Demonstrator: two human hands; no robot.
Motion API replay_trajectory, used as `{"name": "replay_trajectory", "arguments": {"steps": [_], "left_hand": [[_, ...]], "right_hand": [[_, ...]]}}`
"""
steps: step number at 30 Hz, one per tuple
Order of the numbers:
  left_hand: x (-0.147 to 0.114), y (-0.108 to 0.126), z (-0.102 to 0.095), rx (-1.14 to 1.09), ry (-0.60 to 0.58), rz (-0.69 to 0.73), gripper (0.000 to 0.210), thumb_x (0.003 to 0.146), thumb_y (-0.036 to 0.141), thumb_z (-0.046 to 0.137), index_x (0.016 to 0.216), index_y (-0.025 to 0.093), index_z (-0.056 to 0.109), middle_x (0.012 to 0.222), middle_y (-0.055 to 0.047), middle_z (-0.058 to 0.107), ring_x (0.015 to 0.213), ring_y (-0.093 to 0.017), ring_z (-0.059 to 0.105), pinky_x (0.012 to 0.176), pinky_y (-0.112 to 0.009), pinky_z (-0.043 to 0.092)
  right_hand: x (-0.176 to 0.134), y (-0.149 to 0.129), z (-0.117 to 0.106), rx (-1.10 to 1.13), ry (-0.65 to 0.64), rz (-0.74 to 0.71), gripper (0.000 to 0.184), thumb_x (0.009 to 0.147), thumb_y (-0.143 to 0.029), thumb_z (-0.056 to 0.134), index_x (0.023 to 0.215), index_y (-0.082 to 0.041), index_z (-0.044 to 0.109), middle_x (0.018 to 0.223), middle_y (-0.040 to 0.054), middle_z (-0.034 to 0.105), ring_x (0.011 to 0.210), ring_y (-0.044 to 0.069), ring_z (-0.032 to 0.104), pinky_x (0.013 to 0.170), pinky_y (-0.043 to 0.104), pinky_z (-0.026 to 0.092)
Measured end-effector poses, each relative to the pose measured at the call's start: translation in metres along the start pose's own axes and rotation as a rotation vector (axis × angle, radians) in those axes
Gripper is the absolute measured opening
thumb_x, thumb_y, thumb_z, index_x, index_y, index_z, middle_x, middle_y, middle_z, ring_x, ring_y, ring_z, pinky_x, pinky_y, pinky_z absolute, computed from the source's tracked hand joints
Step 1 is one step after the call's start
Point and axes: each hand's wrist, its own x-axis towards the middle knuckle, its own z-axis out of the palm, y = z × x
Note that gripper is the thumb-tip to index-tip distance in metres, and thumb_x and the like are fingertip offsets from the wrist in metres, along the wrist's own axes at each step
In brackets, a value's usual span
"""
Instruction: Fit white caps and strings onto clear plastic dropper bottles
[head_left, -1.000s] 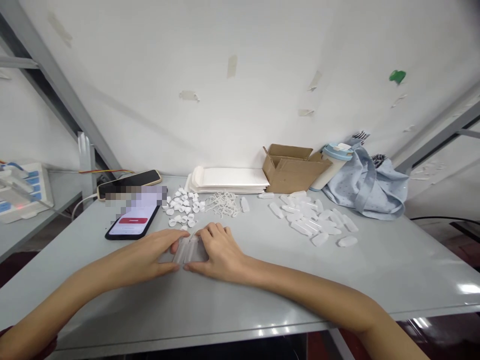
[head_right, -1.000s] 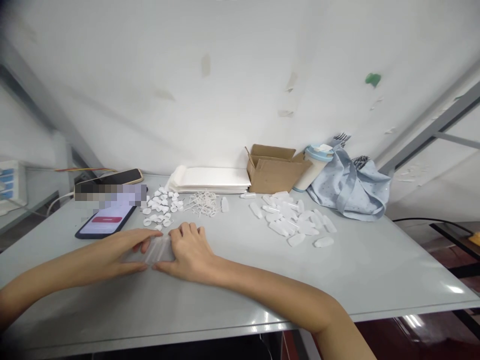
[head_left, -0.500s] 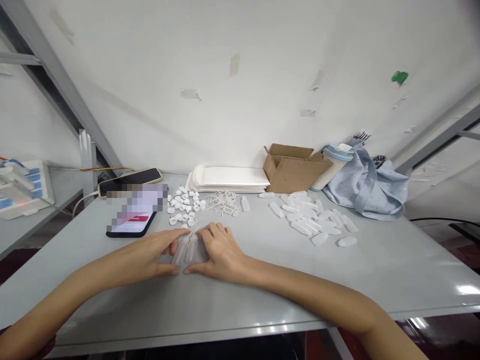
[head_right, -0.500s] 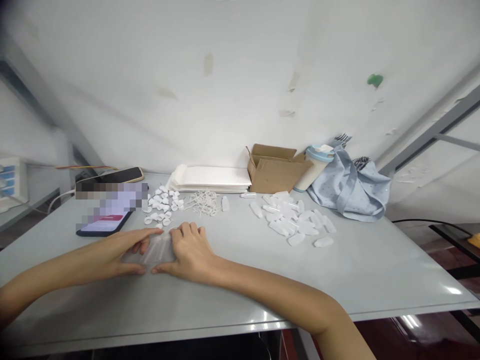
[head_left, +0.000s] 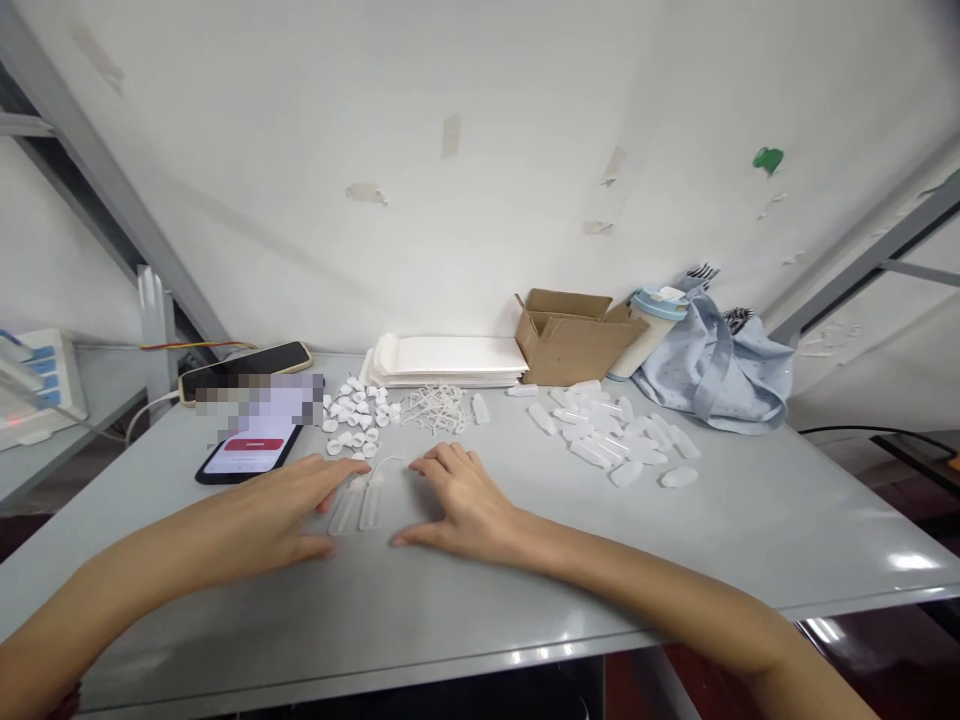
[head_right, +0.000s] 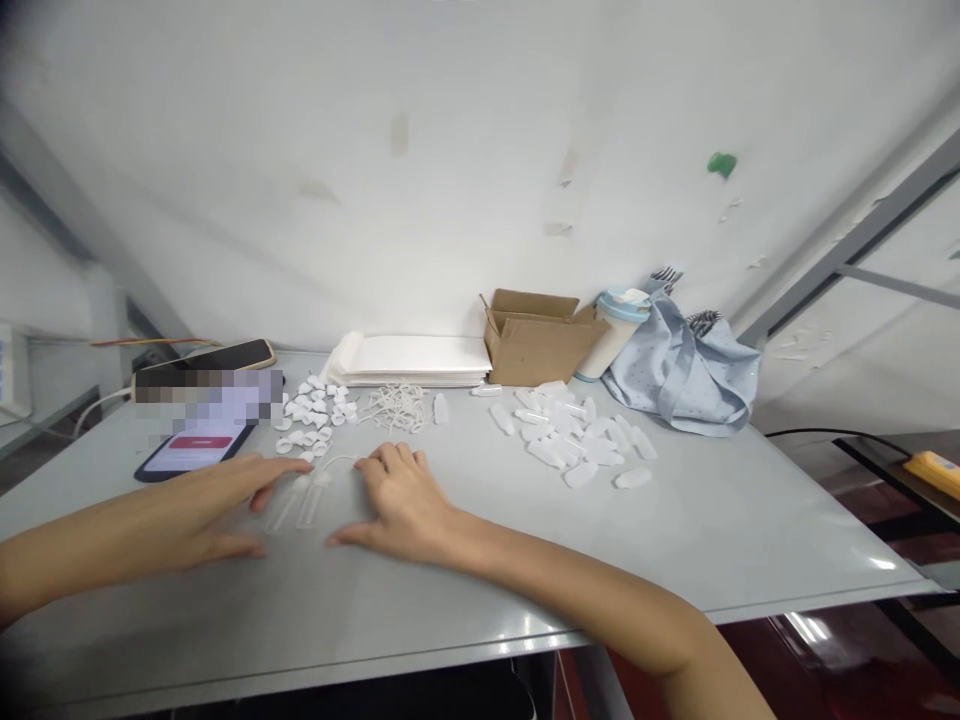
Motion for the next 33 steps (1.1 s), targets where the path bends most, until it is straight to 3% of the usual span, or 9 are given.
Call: {"name": "replay_trajectory", "arguments": {"steps": [5, 8, 12, 16, 19, 26, 29, 33], "left_hand": [[0.022, 0.021, -0.016, 0.046, 0.040, 0.075, 0.046, 0.083, 0.045, 0.054, 0.127, 0.031, 0.054, 0.096, -0.002, 0.061, 0.090, -0.023, 0.061, 0.077, -0.030, 0.048], [0.048, 0.037, -0.024, 0.084, 0.076, 0.100, 0.041, 0.086, 0.046, 0.050, 0.122, 0.028, 0.056, 0.095, -0.003, 0.062, 0.087, -0.023, 0.061, 0.076, -0.032, 0.048], [0.088, 0.056, -0.022, 0.191, 0.189, 0.210, 0.030, 0.088, 0.034, 0.046, 0.110, 0.021, 0.063, 0.095, -0.007, 0.064, 0.089, -0.024, 0.060, 0.076, -0.033, 0.047], [0.119, 0.067, -0.007, 0.291, 0.264, 0.282, 0.025, 0.088, 0.027, 0.047, 0.103, 0.018, 0.066, 0.095, -0.009, 0.064, 0.094, -0.026, 0.059, 0.075, -0.034, 0.047], [0.133, 0.074, 0.005, 0.296, 0.265, 0.282, 0.023, 0.088, 0.028, 0.051, 0.099, 0.015, 0.066, 0.094, -0.012, 0.063, 0.099, -0.030, 0.055, 0.078, -0.037, 0.046], [0.140, 0.078, 0.016, 0.235, 0.293, 0.299, 0.020, 0.089, 0.020, 0.048, 0.088, 0.017, 0.068, 0.088, -0.009, 0.063, 0.093, -0.027, 0.056, 0.074, -0.035, 0.045], [0.134, 0.073, 0.013, 0.184, 0.337, 0.309, 0.017, 0.088, 0.023, 0.051, 0.087, 0.018, 0.068, 0.085, -0.007, 0.064, 0.089, -0.024, 0.057, 0.073, -0.033, 0.046], [0.117, 0.067, 0.005, 0.102, 0.410, 0.291, 0.020, 0.089, 0.029, 0.051, 0.090, 0.020, 0.069, 0.082, -0.005, 0.065, 0.085, -0.022, 0.059, 0.073, -0.033, 0.047]], "right_hand": [[-0.016, 0.031, -0.020, -0.010, 0.140, 0.132, 0.061, 0.073, -0.048, 0.076, 0.118, -0.013, 0.056, 0.112, 0.0139, 0.056, 0.105, 0.028, 0.052, 0.090, 0.045, 0.045], [-0.018, 0.056, -0.032, -0.056, 0.236, 0.219, 0.054, 0.075, -0.043, 0.076, 0.116, -0.013, 0.057, 0.111, 0.0141, 0.057, 0.106, 0.028, 0.052, 0.092, 0.045, 0.045], [-0.011, 0.084, -0.042, -0.124, 0.326, 0.257, 0.044, 0.083, -0.035, 0.069, 0.118, -0.012, 0.057, 0.112, 0.0149, 0.057, 0.108, 0.029, 0.051, 0.093, 0.044, 0.044], [-0.003, 0.091, -0.043, -0.246, 0.269, 0.169, 0.038, 0.091, -0.024, 0.057, 0.128, -0.015, 0.053, 0.114, 0.0141, 0.056, 0.106, 0.026, 0.051, 0.092, 0.041, 0.044], [-0.001, 0.089, -0.038, -0.333, 0.187, 0.183, 0.040, 0.095, -0.020, 0.049, 0.134, -0.020, 0.049, 0.121, 0.0139, 0.054, 0.110, 0.027, 0.049, 0.092, 0.043, 0.042], [-0.004, 0.091, -0.030, -0.386, 0.094, 0.177, 0.038, 0.096, -0.022, 0.042, 0.133, -0.021, 0.052, 0.131, 0.0133, 0.051, 0.117, 0.031, 0.044, 0.093, 0.047, 0.039], [-0.004, 0.096, -0.028, -0.359, 0.153, 0.167, 0.032, 0.094, -0.021, 0.045, 0.123, -0.018, 0.058, 0.128, 0.0145, 0.053, 0.115, 0.030, 0.045, 0.094, 0.046, 0.040], [-0.006, 0.098, -0.028, -0.251, 0.341, 0.147, 0.019, 0.089, -0.015, 0.050, 0.103, -0.016, 0.063, 0.105, 0.0121, 0.062, 0.100, 0.025, 0.053, 0.089, 0.039, 0.045]]}}
